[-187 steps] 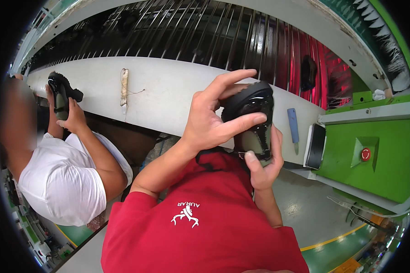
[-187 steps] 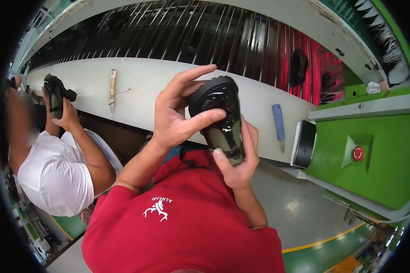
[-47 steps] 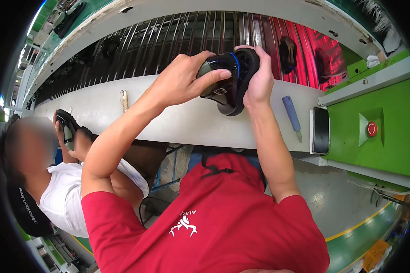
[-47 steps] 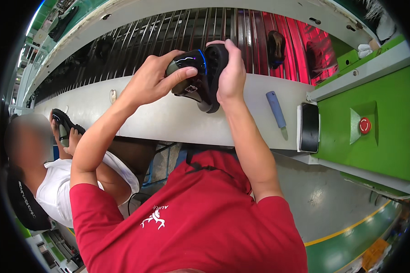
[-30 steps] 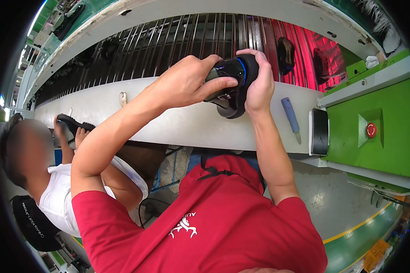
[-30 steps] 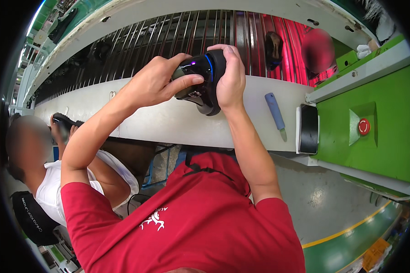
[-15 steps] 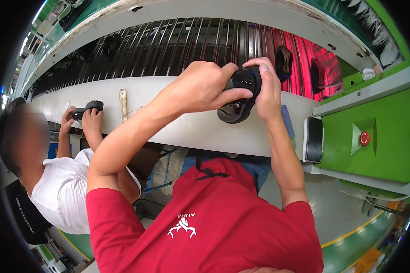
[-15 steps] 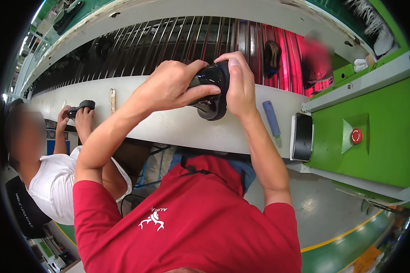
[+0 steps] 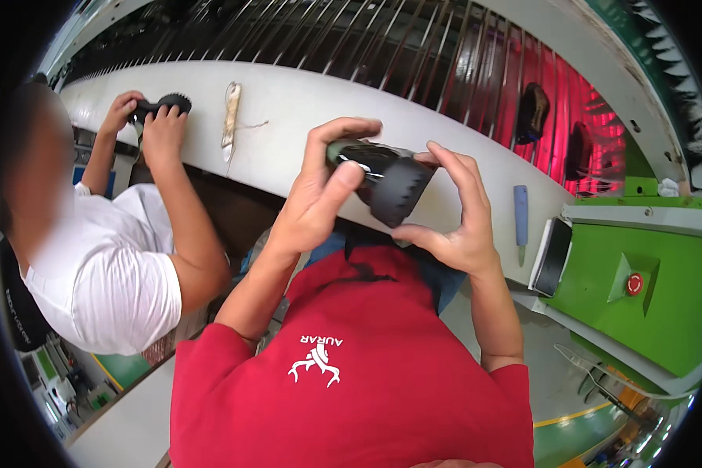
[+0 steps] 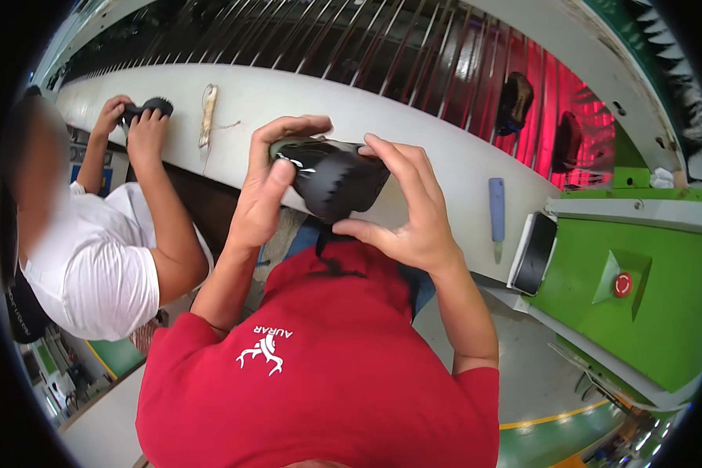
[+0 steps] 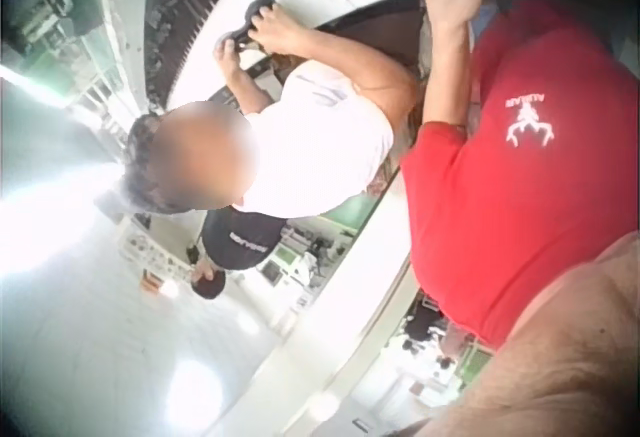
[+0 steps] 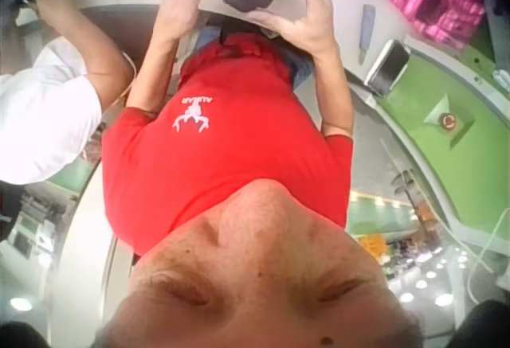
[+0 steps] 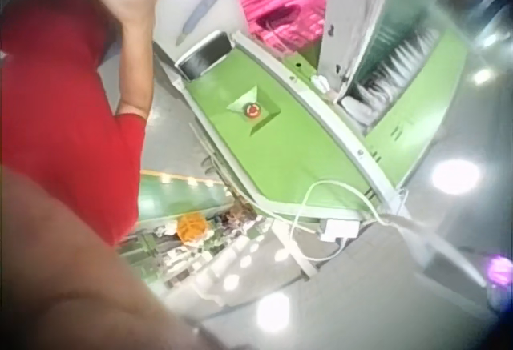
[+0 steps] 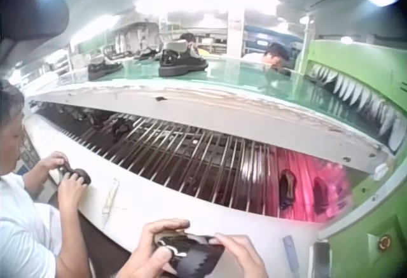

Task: The person assembles sandals on a factory assembly line by picking up a sole and an upper, pressing them together, and placing the finished unit on the conveyor belt. The process is repeated for multiple units, with the person occasionally using a small blue tool to assist in the assembly.

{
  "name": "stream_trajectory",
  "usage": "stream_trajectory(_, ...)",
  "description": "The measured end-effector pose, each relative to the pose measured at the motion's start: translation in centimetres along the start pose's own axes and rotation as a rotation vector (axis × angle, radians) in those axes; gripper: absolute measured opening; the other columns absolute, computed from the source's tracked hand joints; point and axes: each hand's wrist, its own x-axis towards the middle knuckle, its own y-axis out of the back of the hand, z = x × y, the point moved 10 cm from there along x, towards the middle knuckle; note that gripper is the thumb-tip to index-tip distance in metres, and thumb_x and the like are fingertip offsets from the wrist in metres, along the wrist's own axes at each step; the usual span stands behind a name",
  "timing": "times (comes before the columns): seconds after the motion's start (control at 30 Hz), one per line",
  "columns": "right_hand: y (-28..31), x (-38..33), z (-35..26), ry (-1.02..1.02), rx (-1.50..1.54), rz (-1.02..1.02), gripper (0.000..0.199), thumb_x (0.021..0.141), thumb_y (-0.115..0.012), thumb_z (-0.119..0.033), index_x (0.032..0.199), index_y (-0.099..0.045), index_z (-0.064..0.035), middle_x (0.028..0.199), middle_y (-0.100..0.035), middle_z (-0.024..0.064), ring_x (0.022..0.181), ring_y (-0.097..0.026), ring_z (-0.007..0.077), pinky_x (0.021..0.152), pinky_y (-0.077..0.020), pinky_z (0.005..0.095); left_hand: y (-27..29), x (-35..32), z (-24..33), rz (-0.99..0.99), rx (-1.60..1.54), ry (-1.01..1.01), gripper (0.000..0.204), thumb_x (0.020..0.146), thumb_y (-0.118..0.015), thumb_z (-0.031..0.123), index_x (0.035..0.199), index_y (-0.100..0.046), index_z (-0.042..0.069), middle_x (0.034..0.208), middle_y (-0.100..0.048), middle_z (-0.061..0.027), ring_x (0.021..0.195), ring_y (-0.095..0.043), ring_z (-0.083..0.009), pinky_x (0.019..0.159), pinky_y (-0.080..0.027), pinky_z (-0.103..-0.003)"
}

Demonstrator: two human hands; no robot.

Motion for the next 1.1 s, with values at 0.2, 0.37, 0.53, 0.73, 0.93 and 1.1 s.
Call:
stream_trajectory(0.2, -4.8, -1.8, -1.0, 0.174, -0.26, -0.094, 0.08, 0.066, -0.103, -0.026, 0.139, -0.074, -0.0128, 0.126, -0.067, 0.0073, 0.118, -0.062, 0.0349, 0.104, -0.0513, 0.05, 2.2, -5.2, -0.8, -0.051, 0.068, -0.129, 0.115, 0.074, -0.102, 0.028, 0.165, -0.038, 0.001, 0.178, -0.029, -0.0271, 0.164, -0.038, -0.0423, 0.132, -0.037, -0.052)
stream_trajectory(0.37, -7.4, -3.7, -2.4, 0.262, -0.334, -0.219, 0.061, 0.07, -0.096, -0.016, 0.128, -0.079, -0.014, 0.122, -0.068, 0.0022, 0.117, -0.063, 0.0296, 0.105, -0.0492, 0.0525, 2.4, -7.1, -2.9, -0.116, 0.416, -0.095, 0.094, 0.073, -0.093, 0.015, 0.159, -0.056, 0.002, 0.176, -0.031, -0.025, 0.164, -0.036, -0.0396, 0.129, -0.039, -0.048)
stream_trajectory(0.53, -7.8, -4.3, -2.0, 0.219, -0.388, -0.233, 0.05, 0.078, -0.084, -0.013, 0.128, -0.082, -0.0132, 0.121, -0.07, 0.0008, 0.116, -0.064, 0.0269, 0.107, -0.0482, 0.0523, 1.7, -7.5, -4.1, -0.008, 0.513, -0.184, 0.104, 0.069, -0.105, 0.031, 0.158, -0.061, 0.001, 0.173, -0.039, -0.027, 0.159, -0.045, -0.0413, 0.126, -0.043, -0.049)
stream_trajectory(0.73, -7.7, -3.9, -1.4, 0.169, -0.334, -0.251, 0.048, 0.071, -0.09, -0.011, 0.119, -0.081, -0.0128, 0.117, -0.07, 0.0002, 0.112, -0.065, 0.0278, 0.104, -0.0448, 0.0509, 1.7, -7.3, -4.3, 0.035, 0.476, -0.197, 0.105, 0.066, -0.107, 0.041, 0.156, -0.067, 0.005, 0.164, -0.048, -0.0259, 0.15, -0.054, -0.0428, 0.12, -0.05, -0.051)
stream_trajectory(0.93, -7.4, -3.9, -1.7, 0.158, -0.334, -0.205, 0.054, 0.068, -0.093, -0.009, 0.12, -0.078, -0.0126, 0.116, -0.07, 0.001, 0.111, -0.065, 0.0298, 0.103, -0.0448, 0.0511, 2.0, -7.1, -4.3, 0.096, 0.475, -0.228, 0.088, 0.067, -0.104, 0.036, 0.145, -0.076, 0.007, 0.154, -0.058, -0.0252, 0.142, -0.06, -0.041, 0.116, -0.053, -0.049)
stream_trajectory(1.1, -4.8, -2.5, -1.2, 0.079, -0.4, -0.159, 0.071, 0.066, -0.099, -0.019, 0.133, -0.075, -0.0122, 0.137, -0.067, 0.0091, 0.128, -0.064, 0.0376, 0.108, -0.0476, 0.0533, 1.3, -6.0, -2.7, 0.04, 0.509, -0.325, 0.079, 0.069, -0.102, 0.031, 0.141, -0.079, 0.009, 0.154, -0.059, -0.0231, 0.14, -0.062, -0.0396, 0.113, -0.055, -0.048)
